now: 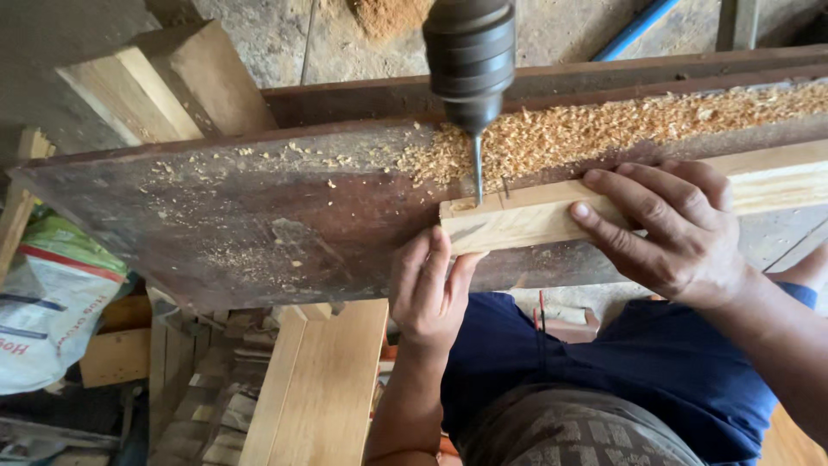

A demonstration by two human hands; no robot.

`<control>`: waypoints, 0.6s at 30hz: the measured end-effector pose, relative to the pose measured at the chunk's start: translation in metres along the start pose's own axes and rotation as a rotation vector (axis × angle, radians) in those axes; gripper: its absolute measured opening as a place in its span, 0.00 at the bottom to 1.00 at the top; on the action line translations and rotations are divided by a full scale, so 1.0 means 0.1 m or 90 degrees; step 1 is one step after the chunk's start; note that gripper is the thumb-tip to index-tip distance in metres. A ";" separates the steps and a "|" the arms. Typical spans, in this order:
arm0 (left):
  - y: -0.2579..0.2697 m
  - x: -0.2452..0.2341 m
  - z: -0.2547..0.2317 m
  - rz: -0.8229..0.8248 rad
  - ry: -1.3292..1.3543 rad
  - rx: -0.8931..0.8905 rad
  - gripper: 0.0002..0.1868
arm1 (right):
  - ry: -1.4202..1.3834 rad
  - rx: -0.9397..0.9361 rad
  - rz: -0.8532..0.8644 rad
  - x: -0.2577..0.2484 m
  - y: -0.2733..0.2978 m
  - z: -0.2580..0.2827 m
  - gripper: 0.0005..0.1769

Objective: The person uses a drill press to bore holes into small rectangular wooden pieces. They hold each piece under the spinning drill bit, create a hole, then move the finished piece aside and repeat the process with new pieces.

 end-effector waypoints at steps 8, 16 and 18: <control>-0.03 -0.03 0.00 0.005 0.012 -0.011 0.28 | -0.007 0.002 0.012 0.00 0.01 0.01 0.24; -0.07 -0.03 0.01 0.004 0.005 -0.014 0.24 | -0.035 0.012 0.013 0.05 0.08 -0.01 0.23; -0.09 -0.04 0.01 0.008 0.002 -0.008 0.23 | -0.034 0.008 0.009 0.07 0.07 -0.02 0.23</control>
Point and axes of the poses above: each hand's wrist, its own y-axis away from the middle knuckle, its own x-axis out of the palm, z = x × y, the point moved 3 cm from there along -y, towards the middle knuckle, and after that the axes turned 13 degrees about x, right-handed, at the moved point
